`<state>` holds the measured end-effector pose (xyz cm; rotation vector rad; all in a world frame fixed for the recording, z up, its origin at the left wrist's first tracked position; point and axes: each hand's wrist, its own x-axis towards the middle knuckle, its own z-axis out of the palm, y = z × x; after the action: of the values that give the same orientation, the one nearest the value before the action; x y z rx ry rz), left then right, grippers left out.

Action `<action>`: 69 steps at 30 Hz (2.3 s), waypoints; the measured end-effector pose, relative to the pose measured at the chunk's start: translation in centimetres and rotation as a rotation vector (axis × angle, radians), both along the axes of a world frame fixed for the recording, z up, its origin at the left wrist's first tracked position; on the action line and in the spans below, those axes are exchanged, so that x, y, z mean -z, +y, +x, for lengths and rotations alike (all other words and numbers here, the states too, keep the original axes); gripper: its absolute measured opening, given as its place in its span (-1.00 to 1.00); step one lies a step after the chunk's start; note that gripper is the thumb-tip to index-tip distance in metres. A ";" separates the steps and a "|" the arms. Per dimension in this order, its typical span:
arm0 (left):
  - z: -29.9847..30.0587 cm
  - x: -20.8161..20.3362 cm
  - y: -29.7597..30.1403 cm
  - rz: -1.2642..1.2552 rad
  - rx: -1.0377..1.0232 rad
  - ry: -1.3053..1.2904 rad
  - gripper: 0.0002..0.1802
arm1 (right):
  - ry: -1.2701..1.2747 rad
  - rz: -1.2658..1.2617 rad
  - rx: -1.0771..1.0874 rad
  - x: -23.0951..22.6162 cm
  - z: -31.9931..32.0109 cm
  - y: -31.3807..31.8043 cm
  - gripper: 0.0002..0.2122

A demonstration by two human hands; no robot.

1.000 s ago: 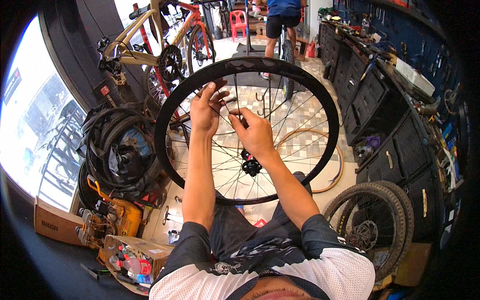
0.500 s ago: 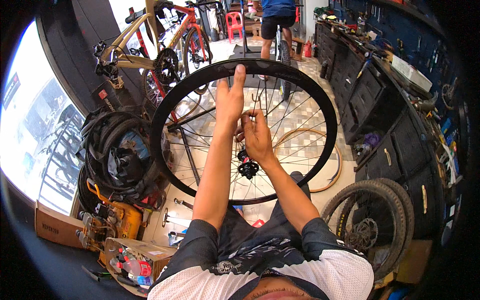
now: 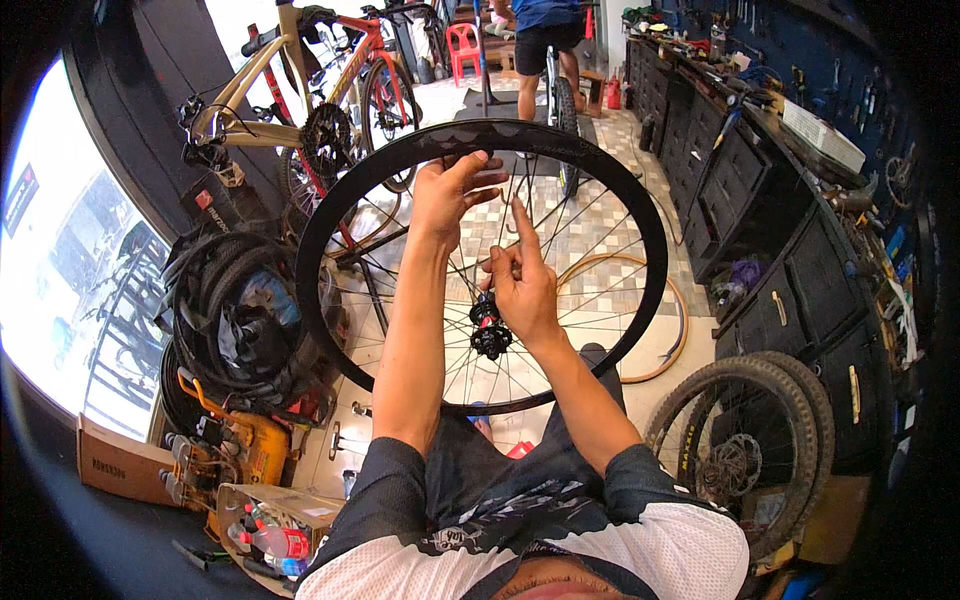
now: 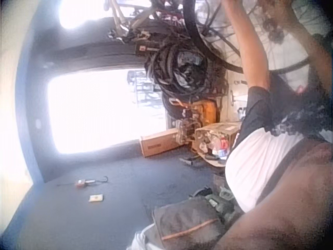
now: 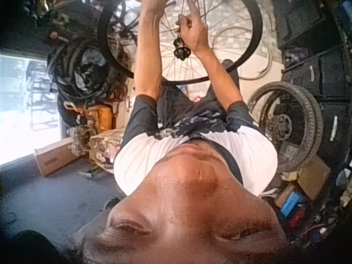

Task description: The person adjusts the spokes of a bicycle wheel using a spoke wrench to true the wheel. They rotate the wheel and tighten or loosen individual spokes while seated in a workshop.

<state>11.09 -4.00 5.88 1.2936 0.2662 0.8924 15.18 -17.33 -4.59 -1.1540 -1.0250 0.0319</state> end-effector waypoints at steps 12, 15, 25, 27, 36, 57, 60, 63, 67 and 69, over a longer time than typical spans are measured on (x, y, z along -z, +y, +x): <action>0.3 0.5 1.1 -0.038 0.060 0.066 -0.68 | -0.139 -0.057 0.031 0.6 2.1 0.7 -0.48; 0.2 0.5 1.1 -0.033 0.078 0.079 -0.70 | -0.124 -0.061 0.027 0.6 2.1 0.6 -0.46; -0.1 -0.3 0.5 -0.083 0.089 0.097 -0.69 | -0.146 0.005 0.037 0.6 1.9 0.6 -0.52; -0.2 -0.5 0.5 -0.092 0.083 0.111 -0.70 | -0.144 0.009 0.036 0.6 1.9 0.7 -0.52; -0.2 -0.6 -0.1 -0.027 0.036 0.143 -0.78 | -0.186 0.009 0.100 -0.4 0.9 0.7 -0.51; -0.5 -1.1 -0.8 -0.044 0.081 0.101 -0.65 | -0.298 0.046 0.222 0.0 0.6 1.3 -0.42; 0.2 -0.4 -0.7 0.069 -0.073 0.145 -0.63 | -0.286 0.023 0.208 0.0 0.6 1.2 -0.42; 0.2 -0.1 -0.7 0.058 -0.106 0.134 -0.61 | -0.289 -0.023 0.229 0.0 0.4 0.9 -0.48; -0.3 -0.5 -0.9 0.009 0.010 0.106 -0.61 | -0.309 0.006 0.267 -0.2 0.3 1.0 -0.50; -0.5 -0.5 -0.7 -0.019 0.063 0.086 -0.61 | -0.313 -0.005 0.269 -0.2 0.2 0.9 -0.50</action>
<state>10.59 -4.69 6.41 1.3177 0.2989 0.7806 15.36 -16.41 -4.35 -1.3196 -1.1335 -0.3702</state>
